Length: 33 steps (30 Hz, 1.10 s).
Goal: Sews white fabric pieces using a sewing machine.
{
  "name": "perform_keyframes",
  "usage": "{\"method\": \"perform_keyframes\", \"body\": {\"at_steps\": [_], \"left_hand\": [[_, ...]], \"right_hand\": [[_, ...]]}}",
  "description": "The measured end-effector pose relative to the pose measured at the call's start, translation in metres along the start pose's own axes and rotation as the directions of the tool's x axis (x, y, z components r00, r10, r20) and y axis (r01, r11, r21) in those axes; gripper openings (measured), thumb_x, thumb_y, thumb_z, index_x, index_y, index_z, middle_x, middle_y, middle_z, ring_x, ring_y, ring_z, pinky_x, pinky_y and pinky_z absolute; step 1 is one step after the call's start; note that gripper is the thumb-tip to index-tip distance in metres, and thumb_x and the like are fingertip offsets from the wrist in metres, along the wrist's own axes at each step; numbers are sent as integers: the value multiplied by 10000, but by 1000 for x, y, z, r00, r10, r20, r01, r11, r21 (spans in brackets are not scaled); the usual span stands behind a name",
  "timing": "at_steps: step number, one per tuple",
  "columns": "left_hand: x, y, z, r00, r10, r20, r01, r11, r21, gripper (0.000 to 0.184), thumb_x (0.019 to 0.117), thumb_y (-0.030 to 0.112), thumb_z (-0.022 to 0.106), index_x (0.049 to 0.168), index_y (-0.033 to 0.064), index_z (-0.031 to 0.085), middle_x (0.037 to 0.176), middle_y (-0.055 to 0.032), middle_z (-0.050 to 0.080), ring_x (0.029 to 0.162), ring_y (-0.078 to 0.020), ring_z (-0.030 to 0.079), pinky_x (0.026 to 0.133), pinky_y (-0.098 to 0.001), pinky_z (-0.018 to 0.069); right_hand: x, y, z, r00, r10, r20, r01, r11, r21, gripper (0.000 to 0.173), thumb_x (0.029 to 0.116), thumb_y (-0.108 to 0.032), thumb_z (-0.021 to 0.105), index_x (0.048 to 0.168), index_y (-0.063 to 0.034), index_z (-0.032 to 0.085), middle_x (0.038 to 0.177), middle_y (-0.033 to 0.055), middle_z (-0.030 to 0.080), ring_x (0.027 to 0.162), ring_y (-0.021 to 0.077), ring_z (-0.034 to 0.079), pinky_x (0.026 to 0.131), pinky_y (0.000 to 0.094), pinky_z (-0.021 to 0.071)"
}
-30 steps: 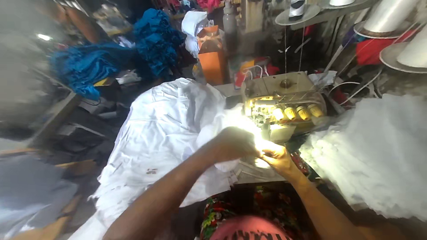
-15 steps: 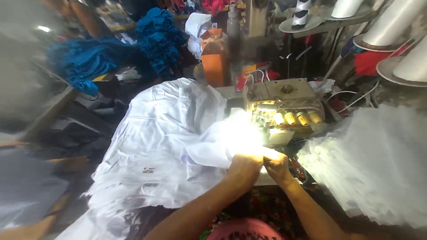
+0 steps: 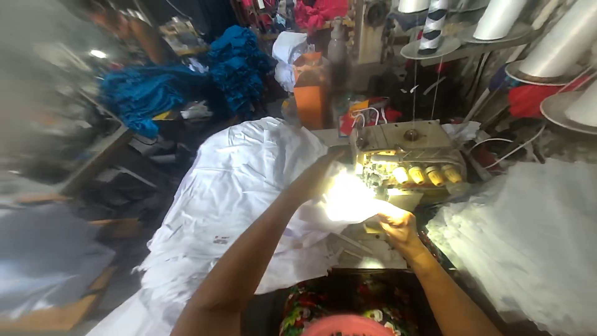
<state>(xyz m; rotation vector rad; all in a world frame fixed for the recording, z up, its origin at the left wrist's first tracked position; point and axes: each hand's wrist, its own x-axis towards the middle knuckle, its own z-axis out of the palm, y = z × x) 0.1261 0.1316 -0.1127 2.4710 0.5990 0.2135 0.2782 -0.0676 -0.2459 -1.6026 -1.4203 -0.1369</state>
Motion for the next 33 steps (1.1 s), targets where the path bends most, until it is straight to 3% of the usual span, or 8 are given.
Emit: {"method": "perform_keyframes", "body": {"at_steps": [4,9,16,20,23,25,28,33], "left_hand": [[-22,-13,0,993,-35,113,23,995,102,563,992,52,607,1524,195,492,1639,-283,256,1413,-456,450,1078,-556,458],[-9,-34,-21,975,181,127,-206,954,219,292,1071,125,500,1291,24,664,1433,-224,581,1313,-392,584,1079,-553,463],[19,-33,-55,958,103,269,-213,881,422,271,1043,232,587,1201,69,735,1197,-156,724,1112,-374,684,923,-622,495],[4,-28,-66,963,216,160,-254,926,279,268,998,216,647,1167,39,757,1147,-170,744,1092,-344,704,951,-581,507],[-37,20,-80,944,323,69,-308,937,-164,166,925,81,665,1039,-21,732,1009,-47,733,974,-59,672,915,-264,544],[-65,60,-85,888,456,67,-418,859,-296,88,866,100,662,865,30,716,914,44,725,940,20,663,890,-203,546],[-81,91,-78,775,613,151,-571,783,-248,160,894,153,667,771,60,708,744,48,662,792,-19,628,785,-216,515],[-84,61,-90,816,561,137,-575,812,102,185,954,226,634,881,99,747,788,46,683,808,-31,617,874,-271,456]], "right_hand": [[0,-2,-1,1000,6,4,-6,1000,2,197,935,-124,629,912,-21,795,942,160,770,867,285,756,751,467,594],[2,-6,-3,999,28,46,-29,1000,12,179,930,-93,635,960,-19,796,991,157,771,907,283,754,788,477,594],[3,-14,-7,996,82,47,-81,996,-21,198,945,-109,641,1037,-13,789,1077,158,765,952,287,755,828,475,595],[-7,-40,-10,990,66,-122,-82,987,-136,296,963,-247,674,1101,7,737,1009,185,736,726,250,701,643,375,582],[-8,-67,1,998,3,56,2,996,-94,308,970,-323,663,963,-30,756,894,136,744,782,272,735,682,440,610],[5,-93,18,954,64,293,-59,998,-24,404,954,-387,675,1031,4,742,945,190,740,869,360,737,739,554,592],[24,-108,60,897,126,424,-233,949,211,479,915,-389,734,1173,14,714,1144,196,722,1129,315,675,1013,520,515],[18,-102,80,714,68,697,-173,982,81,518,1010,-432,596,1231,27,692,1231,265,679,1188,434,636,1009,627,474]]}}
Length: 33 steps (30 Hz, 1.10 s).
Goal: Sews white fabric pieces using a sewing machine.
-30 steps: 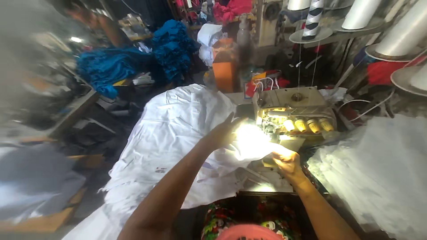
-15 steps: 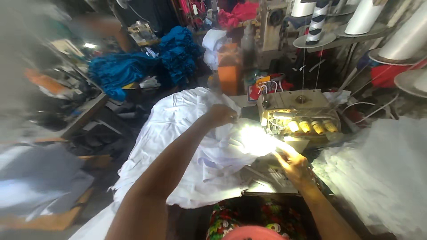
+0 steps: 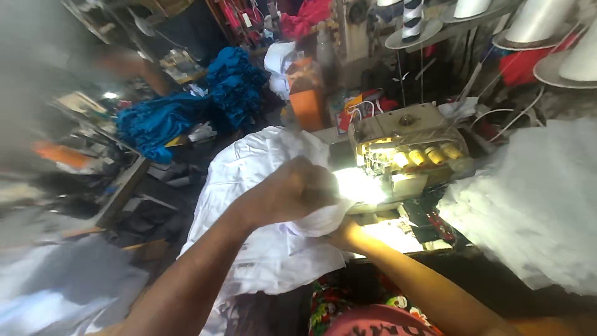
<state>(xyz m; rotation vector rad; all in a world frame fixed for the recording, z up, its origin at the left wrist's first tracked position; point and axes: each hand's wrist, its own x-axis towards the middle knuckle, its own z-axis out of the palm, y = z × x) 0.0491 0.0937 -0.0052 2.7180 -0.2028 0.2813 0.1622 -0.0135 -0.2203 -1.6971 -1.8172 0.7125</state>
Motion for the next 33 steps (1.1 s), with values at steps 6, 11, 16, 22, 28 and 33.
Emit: {"method": "perform_keyframes", "body": {"at_steps": [6,11,16,22,28,33], "left_hand": [[-27,-17,6,987,-112,-114,115,993,16,154,934,231,663,879,113,744,813,77,662,829,4,596,792,-191,464],[-16,-16,9,994,-53,-93,56,998,37,180,940,269,652,849,137,733,821,76,681,835,-9,595,844,-247,424],[-17,-16,12,996,10,-85,-2,995,97,240,964,267,624,769,138,678,707,63,605,767,-39,581,959,-318,405],[-21,-14,19,997,0,-79,-19,969,-245,246,904,169,648,673,107,588,678,36,590,758,-59,630,1119,-386,438],[-13,-20,35,991,-75,-113,-6,807,-591,191,900,122,664,728,139,583,728,94,615,727,20,619,738,-184,561],[-9,-20,37,988,-85,-127,-20,754,-657,249,923,158,661,706,176,540,682,134,544,647,87,512,587,-81,417]], "right_hand": [[-50,29,-32,776,-152,-612,130,988,-80,212,990,-216,632,947,-57,767,847,99,737,748,223,721,684,417,605],[-40,16,-64,597,-199,-777,84,979,-185,190,923,-244,715,949,-60,756,925,107,733,720,222,698,591,374,571],[-35,-22,-53,632,-304,-712,308,943,-129,192,987,-210,653,1055,-77,774,1045,60,751,871,142,726,695,320,602],[-37,10,-71,628,-270,-730,96,958,-272,123,918,-137,698,938,-37,766,893,131,739,714,282,720,563,451,571],[-36,65,-69,612,-189,-768,16,974,-227,168,903,-144,708,918,16,759,994,204,726,901,340,723,748,491,591],[-35,41,-76,640,-180,-747,77,982,-171,177,900,-182,712,916,-13,762,873,165,726,685,276,695,583,440,557]]}}
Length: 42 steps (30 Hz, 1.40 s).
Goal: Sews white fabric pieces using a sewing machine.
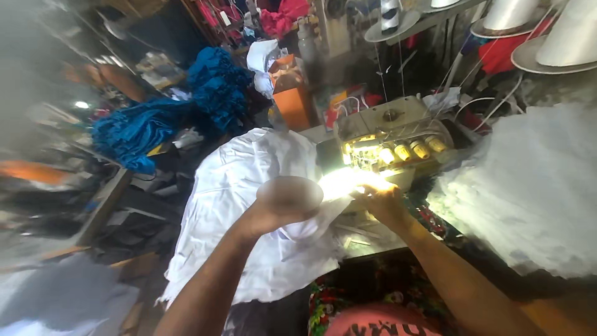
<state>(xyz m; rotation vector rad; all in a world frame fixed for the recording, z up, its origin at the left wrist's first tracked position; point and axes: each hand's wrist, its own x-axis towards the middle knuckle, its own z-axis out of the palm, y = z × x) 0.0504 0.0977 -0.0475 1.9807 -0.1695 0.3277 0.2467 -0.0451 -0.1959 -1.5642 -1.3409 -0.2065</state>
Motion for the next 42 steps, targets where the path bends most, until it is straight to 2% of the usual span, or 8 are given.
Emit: {"method": "perform_keyframes", "body": {"at_steps": [9,12,15,17,22,26,32,42], "left_hand": [[9,-1,-5,997,-66,29,69,988,-135,140,947,277,645,814,237,666,793,172,628,768,84,588,678,-106,478],[21,11,-12,995,-99,27,95,987,133,129,925,153,619,809,166,674,810,145,658,798,72,614,730,-120,509],[34,17,-17,997,-68,40,44,898,438,118,904,108,657,792,82,684,789,85,640,771,54,588,716,-131,485],[37,20,-12,994,-97,50,68,911,406,103,891,118,672,797,88,703,827,78,681,793,52,619,728,-135,513],[39,21,19,955,-264,135,250,962,108,133,894,74,711,767,97,679,686,106,619,632,68,562,575,-92,454],[37,19,29,961,-257,101,248,965,88,135,911,66,704,778,83,683,679,90,609,608,62,537,551,-94,428],[26,13,66,988,-151,24,130,911,391,190,955,189,665,803,83,712,704,48,619,640,16,558,577,-153,454],[12,-23,142,997,-82,12,38,581,813,263,965,159,606,742,31,662,667,-105,612,627,-271,657,544,-394,512]], "right_hand": [[-4,23,-14,985,56,165,-101,955,277,116,900,-71,693,982,5,725,843,61,695,593,45,532,576,220,484],[-13,39,-22,964,41,261,-141,914,380,88,853,-41,736,920,15,748,923,75,713,831,59,655,785,241,557],[-25,40,-27,929,117,352,-274,855,440,30,859,-13,738,877,2,756,915,32,698,878,9,644,809,180,550],[-32,37,-28,907,158,391,-335,833,440,54,884,-31,725,900,8,759,920,28,689,873,-12,635,807,151,543],[-45,41,-23,921,132,367,-281,877,389,124,931,-93,696,959,-3,777,997,64,714,948,16,658,873,177,545],[-46,45,-22,931,105,349,-235,905,354,134,937,-97,690,983,-7,778,1033,83,718,980,65,670,902,229,549],[-49,45,-22,948,64,310,-167,933,317,154,928,-74,659,979,11,776,1005,123,736,965,126,687,899,292,548],[-69,48,-16,987,-33,157,14,993,116,215,967,-114,602,959,-41,804,992,131,778,926,241,756,825,388,600]]}}
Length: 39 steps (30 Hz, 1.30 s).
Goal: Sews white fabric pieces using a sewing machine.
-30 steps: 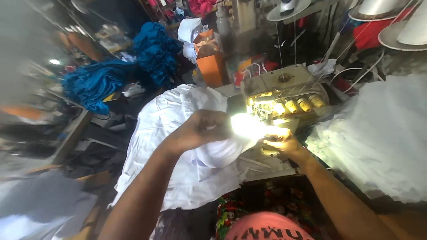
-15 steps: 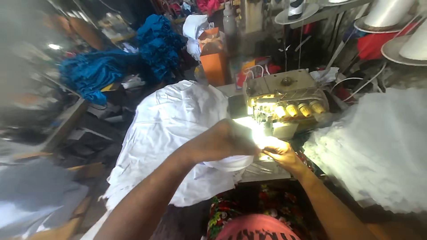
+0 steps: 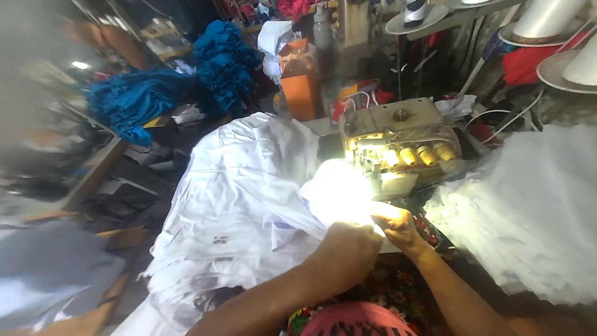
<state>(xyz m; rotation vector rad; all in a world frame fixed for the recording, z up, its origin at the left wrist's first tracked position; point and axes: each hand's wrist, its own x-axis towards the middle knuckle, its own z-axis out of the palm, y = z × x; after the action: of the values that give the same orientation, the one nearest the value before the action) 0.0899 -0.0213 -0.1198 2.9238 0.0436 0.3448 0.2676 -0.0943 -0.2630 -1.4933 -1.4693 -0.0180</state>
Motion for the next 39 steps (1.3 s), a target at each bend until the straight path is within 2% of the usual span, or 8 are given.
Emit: {"method": "perform_keyframes", "body": {"at_steps": [3,5,10,19,27,32,34,39], "left_hand": [[-3,7,26,999,-34,29,31,994,103,215,944,110,609,759,21,671,672,-109,620,619,-268,651,534,-377,493],[-3,8,38,997,-64,34,57,985,164,147,910,59,620,787,17,690,698,-109,639,635,-264,660,537,-371,494],[7,0,55,994,-103,-42,111,940,323,91,863,-7,643,842,21,727,740,-100,682,667,-247,685,546,-359,498],[30,-24,63,978,-166,-128,206,867,454,152,865,18,669,962,36,785,775,-89,722,670,-232,698,552,-358,501],[40,-40,72,950,-217,-223,295,856,425,103,879,117,676,871,69,767,794,-87,712,769,-276,702,643,-431,511],[41,-45,81,932,-208,-296,327,834,444,179,911,194,636,882,91,779,862,-92,742,853,-299,713,778,-499,518],[39,-50,75,935,-204,-288,313,857,410,171,913,192,648,884,94,785,928,-113,749,940,-332,709,932,-569,482],[33,-81,67,908,-241,-342,306,940,151,150,906,133,624,962,90,756,951,-76,738,999,-274,709,1132,-655,325]], "right_hand": [[-1,1,7,997,-47,-56,42,996,-76,223,965,-93,593,984,-70,814,1063,122,777,878,263,745,761,376,587],[-5,3,15,993,-7,-117,4,1000,-29,217,950,-67,600,1002,-51,810,1127,166,755,960,287,745,829,386,592],[-22,-8,34,916,313,-250,-295,949,109,318,974,-108,620,1247,47,674,1249,204,677,1057,180,697,903,269,562],[-33,-1,14,920,262,-291,-277,961,-10,244,974,-128,628,1138,22,730,1172,194,708,1001,187,711,830,248,573],[-41,-2,-14,936,186,-299,-271,922,-276,213,981,-155,611,1047,-44,781,1136,166,737,1023,267,725,829,343,583],[-45,0,-37,937,272,-219,-348,781,-519,264,988,-179,594,1077,-1,766,1176,244,703,984,469,688,811,570,558],[-48,1,-45,907,395,-144,-405,728,-554,271,999,-124,602,1173,46,724,1226,294,668,1052,532,655,875,636,525],[-54,2,-50,905,418,-77,-371,689,-622,286,1004,-27,581,1250,74,686,1197,288,690,1014,510,680,864,603,541]]}}
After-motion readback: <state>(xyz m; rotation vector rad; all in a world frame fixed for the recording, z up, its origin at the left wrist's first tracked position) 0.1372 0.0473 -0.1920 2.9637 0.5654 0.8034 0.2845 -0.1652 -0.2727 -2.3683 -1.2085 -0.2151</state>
